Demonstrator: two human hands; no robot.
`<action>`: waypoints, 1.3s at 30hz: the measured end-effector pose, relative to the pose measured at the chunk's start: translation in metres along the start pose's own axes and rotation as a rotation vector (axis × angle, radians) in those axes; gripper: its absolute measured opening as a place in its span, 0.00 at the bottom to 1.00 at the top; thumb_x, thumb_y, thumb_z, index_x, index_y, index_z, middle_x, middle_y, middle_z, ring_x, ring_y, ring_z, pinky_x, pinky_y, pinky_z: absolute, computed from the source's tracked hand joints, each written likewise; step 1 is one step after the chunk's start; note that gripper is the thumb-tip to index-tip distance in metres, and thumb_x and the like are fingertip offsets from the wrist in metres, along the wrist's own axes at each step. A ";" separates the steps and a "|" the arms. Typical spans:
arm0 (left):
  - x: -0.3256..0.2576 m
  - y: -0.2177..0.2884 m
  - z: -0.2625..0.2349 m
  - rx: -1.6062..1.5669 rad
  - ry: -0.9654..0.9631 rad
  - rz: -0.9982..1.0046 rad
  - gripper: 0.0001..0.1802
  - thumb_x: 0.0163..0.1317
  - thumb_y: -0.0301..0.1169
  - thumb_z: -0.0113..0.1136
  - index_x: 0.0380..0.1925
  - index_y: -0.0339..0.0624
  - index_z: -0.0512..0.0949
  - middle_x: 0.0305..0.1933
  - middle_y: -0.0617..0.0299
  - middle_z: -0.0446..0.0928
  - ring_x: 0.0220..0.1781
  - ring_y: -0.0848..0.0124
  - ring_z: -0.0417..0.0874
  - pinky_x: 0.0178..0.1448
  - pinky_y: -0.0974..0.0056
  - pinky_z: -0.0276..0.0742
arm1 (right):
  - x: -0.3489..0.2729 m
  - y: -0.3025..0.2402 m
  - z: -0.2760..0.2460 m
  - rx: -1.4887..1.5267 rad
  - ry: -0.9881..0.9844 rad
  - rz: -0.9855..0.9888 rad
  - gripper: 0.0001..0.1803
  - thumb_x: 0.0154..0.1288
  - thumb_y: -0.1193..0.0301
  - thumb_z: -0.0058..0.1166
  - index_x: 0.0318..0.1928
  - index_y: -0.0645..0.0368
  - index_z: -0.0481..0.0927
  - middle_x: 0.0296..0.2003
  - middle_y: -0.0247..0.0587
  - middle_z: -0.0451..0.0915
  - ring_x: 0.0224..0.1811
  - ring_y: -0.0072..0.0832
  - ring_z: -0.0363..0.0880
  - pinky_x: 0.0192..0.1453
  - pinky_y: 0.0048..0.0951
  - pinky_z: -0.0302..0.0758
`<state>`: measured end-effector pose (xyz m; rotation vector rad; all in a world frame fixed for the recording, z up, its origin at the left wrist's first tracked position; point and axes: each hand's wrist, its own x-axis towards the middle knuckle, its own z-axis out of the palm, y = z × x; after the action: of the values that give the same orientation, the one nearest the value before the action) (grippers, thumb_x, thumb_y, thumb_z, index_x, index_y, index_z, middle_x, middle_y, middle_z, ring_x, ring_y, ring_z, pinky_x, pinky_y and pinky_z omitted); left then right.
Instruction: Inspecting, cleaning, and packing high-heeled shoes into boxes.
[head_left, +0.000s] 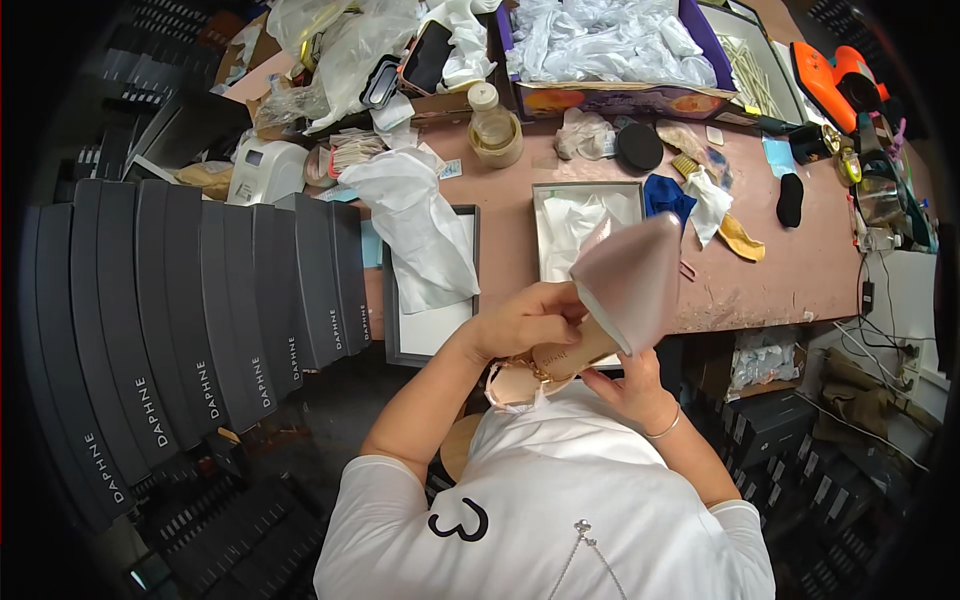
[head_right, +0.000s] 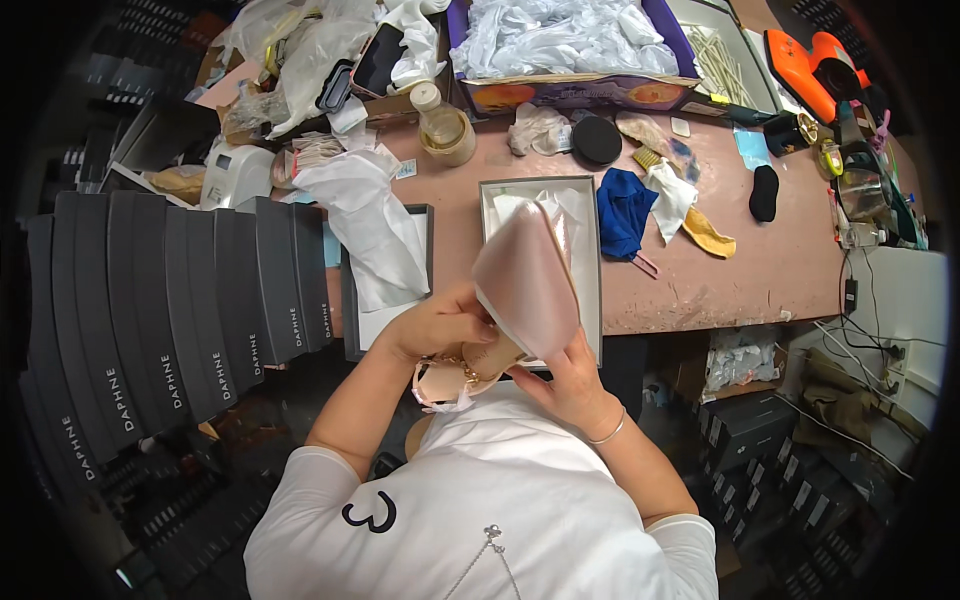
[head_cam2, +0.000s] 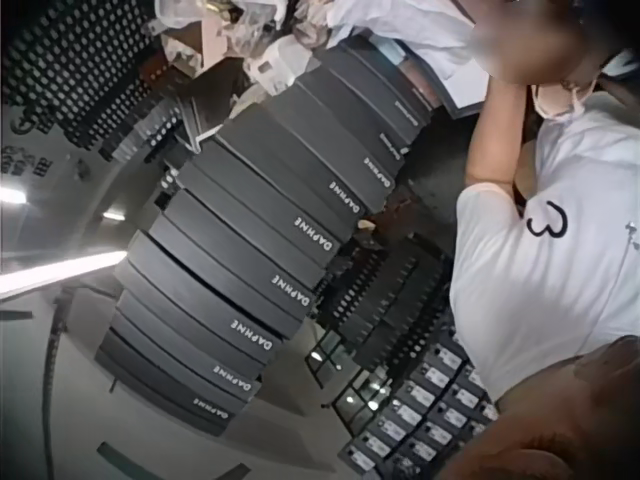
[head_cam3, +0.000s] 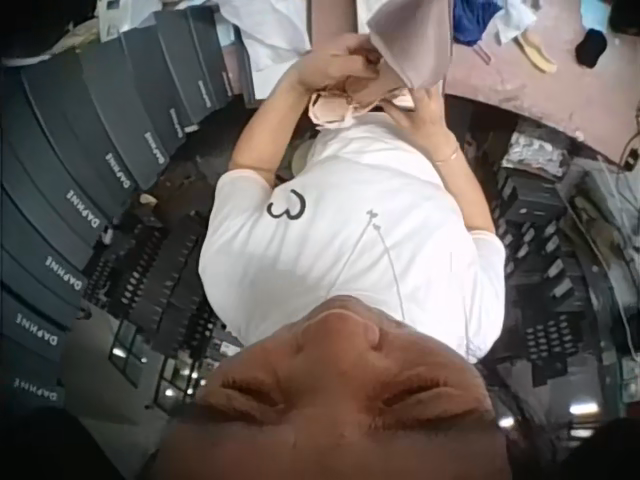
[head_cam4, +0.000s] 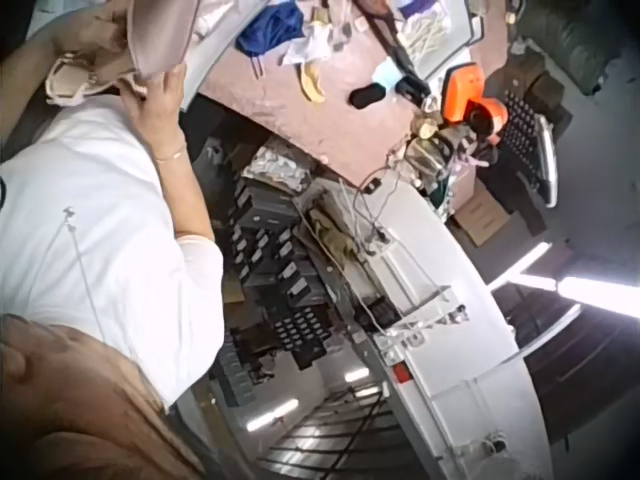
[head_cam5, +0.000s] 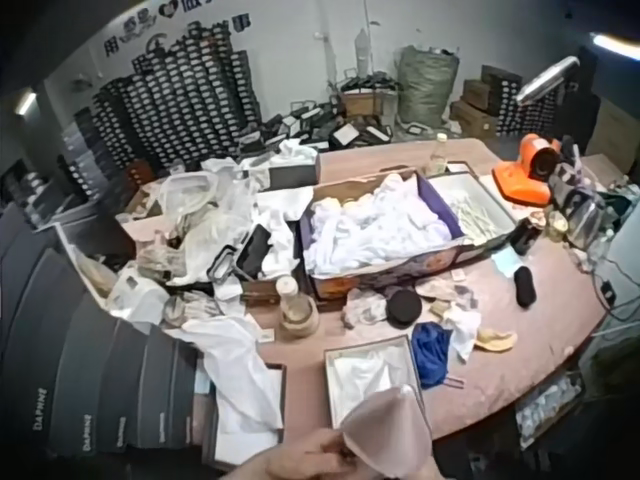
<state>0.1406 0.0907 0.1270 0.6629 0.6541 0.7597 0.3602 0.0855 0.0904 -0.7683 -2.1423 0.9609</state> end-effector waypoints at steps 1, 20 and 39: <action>0.004 0.001 0.000 0.048 -0.036 -0.019 0.30 0.54 0.21 0.48 0.61 0.34 0.65 0.58 0.56 0.72 0.60 0.70 0.70 0.65 0.65 0.64 | -0.001 0.001 -0.002 0.035 -0.027 0.015 0.36 0.41 0.74 0.72 0.55 0.63 0.72 0.53 0.52 0.71 0.54 0.47 0.73 0.54 0.39 0.72; -0.005 -0.079 -0.008 -0.569 0.364 0.093 0.32 0.64 0.47 0.55 0.63 0.45 0.63 0.59 0.58 0.68 0.59 0.64 0.73 0.62 0.52 0.72 | 0.077 -0.003 -0.017 0.348 0.040 0.044 0.14 0.66 0.76 0.45 0.51 0.63 0.74 0.47 0.48 0.76 0.48 0.41 0.76 0.54 0.33 0.71; -0.028 -0.108 -0.004 -0.958 0.559 0.156 0.29 0.69 0.52 0.41 0.52 0.37 0.72 0.53 0.42 0.73 0.62 0.41 0.68 0.67 0.37 0.60 | -0.051 0.076 0.015 0.462 -0.008 0.936 0.30 0.66 0.68 0.54 0.65 0.61 0.60 0.57 0.54 0.68 0.54 0.37 0.73 0.52 0.31 0.74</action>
<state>0.1652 0.0110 0.0531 -0.4016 0.6468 1.2898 0.3985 0.0853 0.0058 -1.5423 -1.4076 1.8264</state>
